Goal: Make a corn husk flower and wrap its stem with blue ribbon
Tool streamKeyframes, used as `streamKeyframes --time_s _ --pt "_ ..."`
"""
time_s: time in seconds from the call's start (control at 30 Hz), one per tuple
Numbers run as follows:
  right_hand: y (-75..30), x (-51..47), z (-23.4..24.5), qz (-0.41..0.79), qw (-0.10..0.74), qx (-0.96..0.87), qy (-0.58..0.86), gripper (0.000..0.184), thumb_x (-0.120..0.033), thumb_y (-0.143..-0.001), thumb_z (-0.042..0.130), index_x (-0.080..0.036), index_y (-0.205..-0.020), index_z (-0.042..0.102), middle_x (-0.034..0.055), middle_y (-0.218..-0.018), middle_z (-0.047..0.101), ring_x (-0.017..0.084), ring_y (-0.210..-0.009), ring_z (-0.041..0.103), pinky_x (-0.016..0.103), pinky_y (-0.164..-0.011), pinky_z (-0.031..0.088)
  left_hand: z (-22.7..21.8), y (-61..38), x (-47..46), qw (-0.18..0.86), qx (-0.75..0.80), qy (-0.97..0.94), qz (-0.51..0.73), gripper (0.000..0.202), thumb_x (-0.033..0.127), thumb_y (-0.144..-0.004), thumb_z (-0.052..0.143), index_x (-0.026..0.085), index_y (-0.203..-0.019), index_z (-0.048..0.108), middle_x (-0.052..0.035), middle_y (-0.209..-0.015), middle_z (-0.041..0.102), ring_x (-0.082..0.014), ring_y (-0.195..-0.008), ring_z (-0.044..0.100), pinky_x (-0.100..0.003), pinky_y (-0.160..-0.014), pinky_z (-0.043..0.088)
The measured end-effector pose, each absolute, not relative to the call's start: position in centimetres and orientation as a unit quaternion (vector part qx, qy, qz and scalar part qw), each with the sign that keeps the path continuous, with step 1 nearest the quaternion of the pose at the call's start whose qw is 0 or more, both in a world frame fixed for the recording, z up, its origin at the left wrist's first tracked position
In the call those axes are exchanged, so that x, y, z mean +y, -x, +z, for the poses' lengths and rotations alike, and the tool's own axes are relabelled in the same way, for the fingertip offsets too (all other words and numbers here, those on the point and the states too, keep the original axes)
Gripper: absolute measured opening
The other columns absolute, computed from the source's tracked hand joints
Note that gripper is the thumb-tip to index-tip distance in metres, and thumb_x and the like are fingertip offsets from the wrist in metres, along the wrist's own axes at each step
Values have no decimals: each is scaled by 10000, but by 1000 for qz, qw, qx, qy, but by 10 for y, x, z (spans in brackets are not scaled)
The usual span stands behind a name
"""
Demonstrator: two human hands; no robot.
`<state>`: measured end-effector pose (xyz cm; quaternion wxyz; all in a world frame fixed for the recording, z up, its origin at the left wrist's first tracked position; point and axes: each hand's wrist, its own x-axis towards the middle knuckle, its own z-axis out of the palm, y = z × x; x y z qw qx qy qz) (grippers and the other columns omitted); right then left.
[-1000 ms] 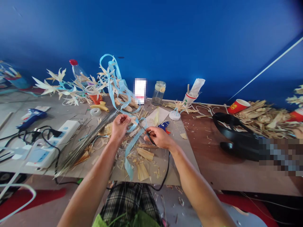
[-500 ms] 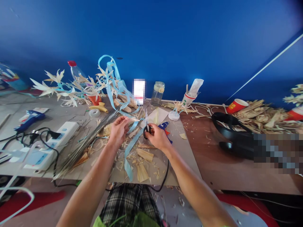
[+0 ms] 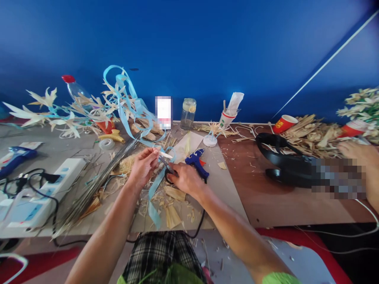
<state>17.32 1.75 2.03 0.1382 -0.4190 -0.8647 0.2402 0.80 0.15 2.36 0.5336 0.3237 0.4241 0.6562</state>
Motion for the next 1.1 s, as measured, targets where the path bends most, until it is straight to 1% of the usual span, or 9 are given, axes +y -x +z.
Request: streamKeyframes --time_s 0.27,0.4,0.47,0.53,0.63,0.8,0.9,1.0,1.1 --pt "-172 13 13 231 120 -865 430 555 -362 -787 583 -148 -1287 476 157 -1181 521 238 -964 594 306 -776 458 20 -10 3 528 438 -333 647 217 310 -677 716 166 -745 569 77 -518 374 -18 -384 215 -186 -385 197" --pt "-171 16 13 252 183 -846 432 465 -297 -808 560 -187 -1257 510 129 -1226 475 189 -914 595 287 -789 462 20 -11 2 542 434 -328 640 218 306 -675 721 162 -735 569 80 -514 371 -17 -390 248 -174 -394 224" --pt "-170 18 14 287 249 -820 428 346 -249 -824 525 -187 -1160 580 108 -1142 527 168 -859 587 271 -762 459 20 -12 2 547 442 -319 636 229 304 -662 734 159 -728 570 78 -514 376 -17 -391 263 -173 -392 229" --pt "-169 20 16 358 305 -779 414 280 -272 -829 518 -179 -1078 607 78 -977 588 152 -761 569 250 -678 450 19 -14 1 549 447 -314 633 232 305 -657 740 158 -724 573 75 -512 378 -21 -390 276 -175 -384 220" --pt "-166 21 17 472 352 -710 385 326 -382 -800 548 -166 -1041 590 36 -814 598 122 -607 504 228 -544 396 16 -19 1 554 443 -318 630 216 300 -668 735 160 -724 581 65 -520 395 -27 -403 315 -176 -389 228" --pt "-165 26 10 517 421 -622 410 280 -440 -758 543 -166 -801 585 -2 -637 512 106 -548 426 221 -504 344 15 -26 -1 555 456 -338 608 220 322 -673 729 148 -717 602 48 -552 436 -24 -421 335 -171 -401 235" --pt "-169 35 8 554 439 -562 430 293 -471 -727 555 -179 -758 548 -38 -551 411 90 -487 340 218 -456 279 17 -27 -2 574 448 -347 591 266 392 -714 681 131 -750 645 27 -567 469 -26 -417 327 -183 -398 227" --pt "-176 44 12 568 444 -537 437 306 -473 -671 600 -181 -726 524 -49 -531 391 84 -484 324 215 -457 261 18 -25 -4 602 435 -361 564 296 394 -742 653 123 -861 675 22 -510 476 -39 -400 328 -191 -399 226" --pt "-182 48 18 555 420 -566 443 291 -452 -656 605 -174 -704 534 -45 -531 418 84 -497 345 210 -469 273 19 -22 -7 633 425 -378 525 396 350 -763 643 152 -1105 617 36 -463 482 -57 -391 358 -183 -406 243"
